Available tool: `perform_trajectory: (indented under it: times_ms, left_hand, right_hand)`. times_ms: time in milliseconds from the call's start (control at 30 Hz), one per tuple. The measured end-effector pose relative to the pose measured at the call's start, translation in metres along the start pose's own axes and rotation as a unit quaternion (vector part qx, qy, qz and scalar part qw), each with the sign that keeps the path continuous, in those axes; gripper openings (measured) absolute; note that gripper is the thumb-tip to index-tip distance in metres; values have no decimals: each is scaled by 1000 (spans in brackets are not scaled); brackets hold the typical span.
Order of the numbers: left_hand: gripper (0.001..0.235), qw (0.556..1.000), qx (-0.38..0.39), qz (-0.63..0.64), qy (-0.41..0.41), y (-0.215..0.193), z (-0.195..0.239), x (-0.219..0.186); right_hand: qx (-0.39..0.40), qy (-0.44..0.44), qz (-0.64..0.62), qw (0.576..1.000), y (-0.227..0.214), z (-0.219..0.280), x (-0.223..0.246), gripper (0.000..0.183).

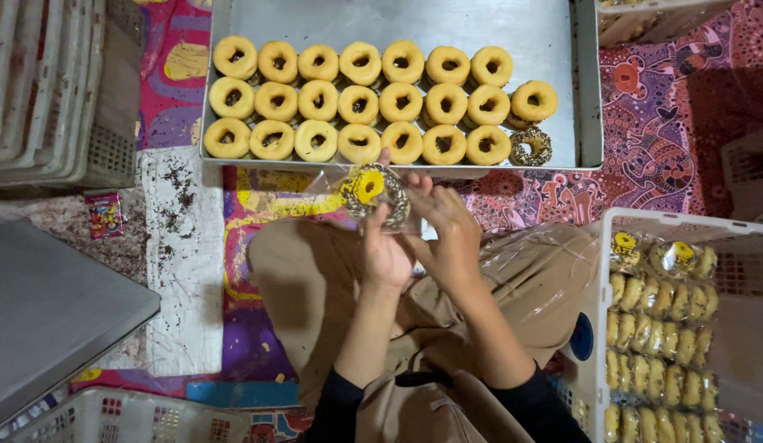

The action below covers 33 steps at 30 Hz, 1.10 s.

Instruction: The person sits on the floor and individually places donuts from a metal tray into clear plastic bags. They seal each bag and place it into a white plastic crate. The process is repeated for multiple donuts.

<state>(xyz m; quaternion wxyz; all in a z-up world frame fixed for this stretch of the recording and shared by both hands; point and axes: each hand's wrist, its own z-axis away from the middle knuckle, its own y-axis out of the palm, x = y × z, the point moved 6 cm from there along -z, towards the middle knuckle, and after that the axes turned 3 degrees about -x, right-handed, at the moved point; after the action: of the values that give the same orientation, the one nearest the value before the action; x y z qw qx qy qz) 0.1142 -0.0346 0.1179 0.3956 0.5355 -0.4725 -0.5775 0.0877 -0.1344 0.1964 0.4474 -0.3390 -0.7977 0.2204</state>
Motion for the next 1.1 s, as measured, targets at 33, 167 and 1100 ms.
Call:
perform_trajectory:
  times_ms: [33, 167, 1100]
  left_hand:
    - [70, 999, -24, 34, -30, -4, 1, 2]
    - [70, 994, 53, -92, -8, -7, 7, 3]
    - [23, 464, 242, -791, 317, 121, 73, -96]
  right_hand:
    - [11, 54, -103, 993, -2, 2, -4, 44]
    - [-72, 106, -362, 923, -12, 4, -1, 25]
    - [-87, -324, 244, 910, -30, 2, -25, 30]
